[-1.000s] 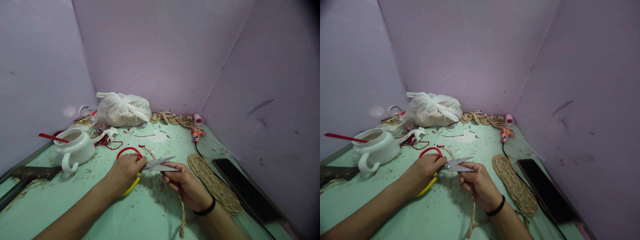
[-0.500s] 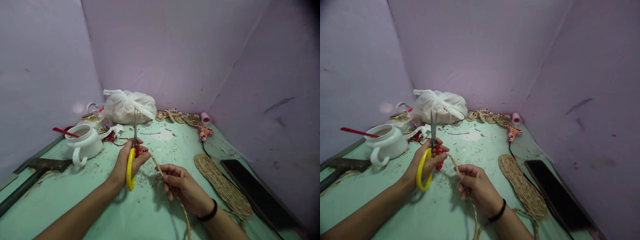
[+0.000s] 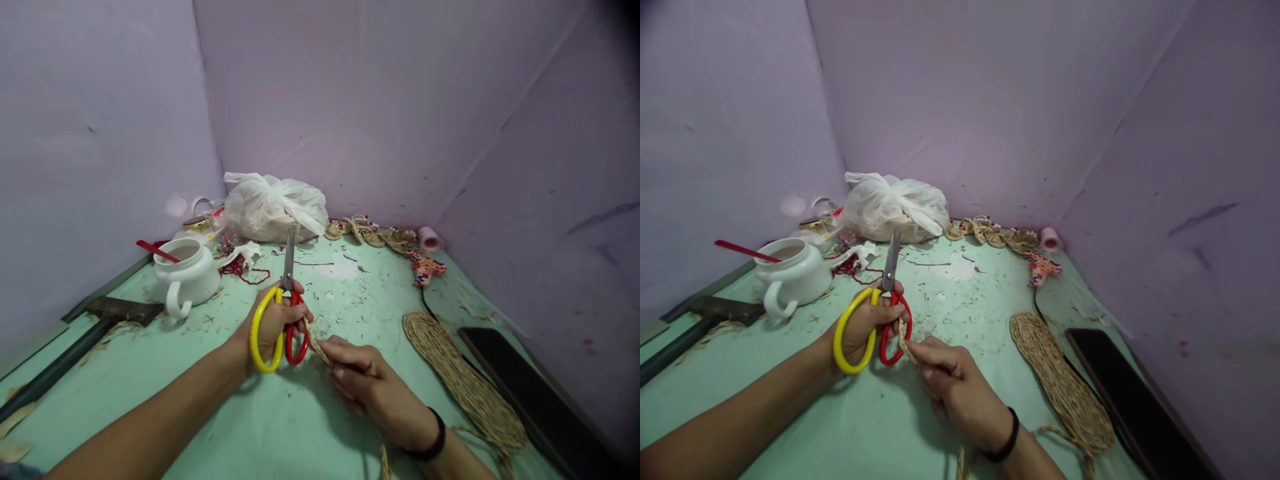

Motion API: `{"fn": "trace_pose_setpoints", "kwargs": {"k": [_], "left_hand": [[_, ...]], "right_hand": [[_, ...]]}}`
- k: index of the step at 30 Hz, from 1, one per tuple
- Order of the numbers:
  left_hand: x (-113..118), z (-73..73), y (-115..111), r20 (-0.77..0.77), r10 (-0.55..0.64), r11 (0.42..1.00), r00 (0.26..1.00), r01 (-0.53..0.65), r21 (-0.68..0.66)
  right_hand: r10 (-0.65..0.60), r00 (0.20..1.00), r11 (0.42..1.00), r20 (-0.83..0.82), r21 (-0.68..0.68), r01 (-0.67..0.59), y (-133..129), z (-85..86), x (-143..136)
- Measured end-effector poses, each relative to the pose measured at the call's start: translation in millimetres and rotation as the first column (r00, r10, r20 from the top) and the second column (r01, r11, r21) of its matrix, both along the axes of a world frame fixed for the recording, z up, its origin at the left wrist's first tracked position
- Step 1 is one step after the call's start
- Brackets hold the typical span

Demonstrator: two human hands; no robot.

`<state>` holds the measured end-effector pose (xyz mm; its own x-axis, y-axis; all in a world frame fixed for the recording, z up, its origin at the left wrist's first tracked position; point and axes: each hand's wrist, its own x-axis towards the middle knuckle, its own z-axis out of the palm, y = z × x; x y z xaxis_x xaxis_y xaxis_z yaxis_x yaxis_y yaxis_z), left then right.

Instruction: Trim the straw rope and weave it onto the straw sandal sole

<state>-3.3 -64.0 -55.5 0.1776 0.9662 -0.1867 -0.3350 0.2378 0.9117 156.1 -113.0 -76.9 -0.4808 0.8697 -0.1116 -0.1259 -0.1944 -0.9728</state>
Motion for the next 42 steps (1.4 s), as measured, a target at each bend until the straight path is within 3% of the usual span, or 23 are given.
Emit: {"fn": "trace_pose_setpoints", "kwargs": {"k": [3, 6, 12, 17, 24, 28, 31, 35, 38, 42], "left_hand": [[5, -2.5, -3, -0.022, 0.031, 0.999, 0.999, -0.031, -0.007], [7, -2.4, -4, -0.104, 0.123, 0.987, 0.987, -0.111, 0.117], [10, 7.9, -12, -0.186, 0.231, 0.947, 0.955, -0.177, 0.269], [15, 14.3, -19, -0.173, 0.178, 0.957, 0.969, -0.13, 0.258], [23, 0.1, -18, -0.109, 0.036, 0.986, 0.993, -0.017, 0.166], [17, -8.4, -8, -0.24, 0.056, 0.987, 0.969, -0.018, 0.157], [2, -4.1, -4, -0.501, 0.136, 0.946, 0.854, 0.038, 0.322], [-12, 7.3, -10, -0.81, 0.218, 0.757, 0.545, 0.429, 0.493], [-10, 8.4, -15, -0.905, 0.254, 0.621, 0.342, 0.659, 0.423], [-3, 1.9, -14, -0.927, 0.365, 0.596, 0.086, 0.743, 0.304]], "right_hand": [[0.055, 0.998, 0.993, 0.037, 0.106, -0.058, 0, 6.3, -1], [0.047, 0.993, 0.988, 0.109, 0.141, -0.063, 1, 14.5, 3], [-0.098, 0.989, 0.992, -0.11, -0.087, 0.088, 3, 19.1, 2], [-0.22, 0.975, 0.973, 0.007, -0.065, 0.22, 0, 15.9, -11], [-0.234, 0.968, 0.953, 0.089, 0.218, 0.21, -5, 21.9, -11], [-0.29, 0.932, 0.955, 0.216, 0.009, 0.295, 3, 13.6, -6], [-0.374, 0.898, 0.906, 0.233, -0.118, 0.407, 11, 8.7, 2], [-0.465, 0.864, 0.855, 0.191, -0.155, 0.494, 16, 12.7, 12], [-0.476, 0.866, 0.854, 0.155, -0.153, 0.497, 16, 17.9, 13], [-0.454, 0.888, 0.872, 0.08, -0.163, 0.461, 14, 23.4, 13]]}}
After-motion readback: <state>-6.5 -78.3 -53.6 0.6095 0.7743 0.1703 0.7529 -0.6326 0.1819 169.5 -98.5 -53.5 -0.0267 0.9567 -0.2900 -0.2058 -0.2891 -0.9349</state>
